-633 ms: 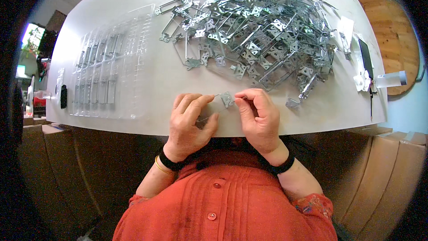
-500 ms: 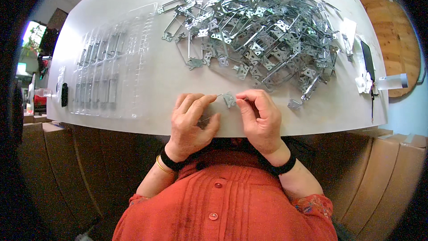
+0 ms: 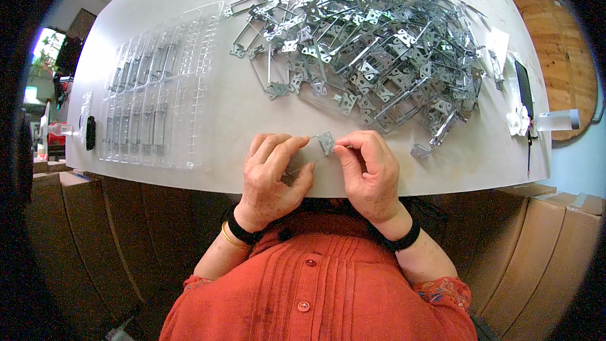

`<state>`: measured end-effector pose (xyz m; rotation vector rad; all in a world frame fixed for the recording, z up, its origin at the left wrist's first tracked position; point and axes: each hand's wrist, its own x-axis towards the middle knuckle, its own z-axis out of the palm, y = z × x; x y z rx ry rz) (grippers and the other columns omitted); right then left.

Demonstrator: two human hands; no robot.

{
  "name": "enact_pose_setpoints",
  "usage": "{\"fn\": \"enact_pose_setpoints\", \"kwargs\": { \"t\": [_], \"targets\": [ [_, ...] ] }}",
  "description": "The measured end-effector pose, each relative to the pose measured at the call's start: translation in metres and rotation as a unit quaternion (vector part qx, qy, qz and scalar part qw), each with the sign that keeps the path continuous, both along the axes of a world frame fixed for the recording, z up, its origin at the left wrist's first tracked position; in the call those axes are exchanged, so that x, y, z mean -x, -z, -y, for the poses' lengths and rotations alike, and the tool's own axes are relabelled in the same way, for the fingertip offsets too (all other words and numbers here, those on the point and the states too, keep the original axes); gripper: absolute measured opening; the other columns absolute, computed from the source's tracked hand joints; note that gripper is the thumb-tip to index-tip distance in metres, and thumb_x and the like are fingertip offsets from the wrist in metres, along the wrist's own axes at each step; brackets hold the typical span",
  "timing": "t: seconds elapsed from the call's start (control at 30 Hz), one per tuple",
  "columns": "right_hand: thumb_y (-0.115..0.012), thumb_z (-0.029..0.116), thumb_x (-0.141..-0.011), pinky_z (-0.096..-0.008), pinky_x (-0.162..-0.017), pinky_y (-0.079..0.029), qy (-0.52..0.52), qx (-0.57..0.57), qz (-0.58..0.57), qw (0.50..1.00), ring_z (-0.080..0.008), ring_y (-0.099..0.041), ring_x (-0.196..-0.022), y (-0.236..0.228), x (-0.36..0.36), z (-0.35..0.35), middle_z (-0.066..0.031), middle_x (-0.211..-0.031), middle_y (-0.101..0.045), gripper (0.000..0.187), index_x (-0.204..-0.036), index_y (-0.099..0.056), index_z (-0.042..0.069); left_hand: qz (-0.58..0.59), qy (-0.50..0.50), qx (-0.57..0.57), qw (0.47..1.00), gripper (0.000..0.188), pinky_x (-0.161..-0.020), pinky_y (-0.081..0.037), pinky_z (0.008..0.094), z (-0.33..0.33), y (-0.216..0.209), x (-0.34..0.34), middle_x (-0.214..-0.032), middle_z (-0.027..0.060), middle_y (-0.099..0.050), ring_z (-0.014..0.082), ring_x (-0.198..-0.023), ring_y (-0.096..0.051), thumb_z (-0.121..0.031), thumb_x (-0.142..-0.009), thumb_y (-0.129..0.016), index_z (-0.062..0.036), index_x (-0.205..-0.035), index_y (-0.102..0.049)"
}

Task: The person assembles small metal brackets by hand, inserting a thin metal rod into the holes of two bracket pieces. They pick up the components from a pile on the table and place the assembled units into a clear plastic organizer tray. The process is repeated continuously throughout the video.

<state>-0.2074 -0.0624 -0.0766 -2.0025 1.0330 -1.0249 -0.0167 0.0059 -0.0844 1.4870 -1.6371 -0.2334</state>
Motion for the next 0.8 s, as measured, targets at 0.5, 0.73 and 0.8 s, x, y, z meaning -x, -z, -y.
{"fn": "enact_pose_setpoints", "kwargs": {
  "t": [0.5, 0.73, 0.8],
  "targets": [
    [-0.079, 0.005, -0.094, -0.0328, -0.072, -0.055, 0.006, 0.012, 0.007, 1.000, -0.0226, -0.069, -0.080, 0.0011, -0.0032, 0.0016, -0.0107, -0.095, -0.071, 0.013, -0.103, -0.069, 0.004, -0.002, 0.001, 0.006, 1.000, 0.045, -0.083, -0.054, 0.0418, 0.0011, -0.0012, 0.0000, -0.102, 0.0125, -0.070, 0.0314, -0.091, -0.065, -0.003, -0.072, -0.082, -0.0027, -0.116, -0.071],
    [-0.079, 0.004, -0.094, -0.0323, -0.073, -0.056, -0.001, -0.003, 0.012, 1.000, -0.0220, -0.069, -0.081, 0.0021, -0.0017, 0.0012, -0.0102, -0.096, -0.071, 0.014, -0.105, -0.070, 0.004, 0.000, 0.000, 0.003, 1.000, 0.045, -0.083, -0.054, 0.0412, 0.0011, -0.0020, 0.0003, -0.103, 0.0125, -0.070, 0.0313, -0.092, -0.065, -0.003, -0.072, -0.082, -0.0026, -0.116, -0.071],
    [-0.079, 0.004, -0.094, -0.0320, -0.072, -0.055, 0.003, 0.010, 0.010, 1.000, -0.0218, -0.068, -0.080, 0.0018, -0.0027, 0.0018, -0.0100, -0.096, -0.071, 0.014, -0.104, -0.070, 0.004, 0.001, 0.000, 0.003, 1.000, 0.045, -0.083, -0.054, 0.0412, 0.0012, -0.0023, 0.0002, -0.103, 0.0125, -0.070, 0.0313, -0.092, -0.065, -0.003, -0.072, -0.082, -0.0026, -0.116, -0.071]
  ]
}}
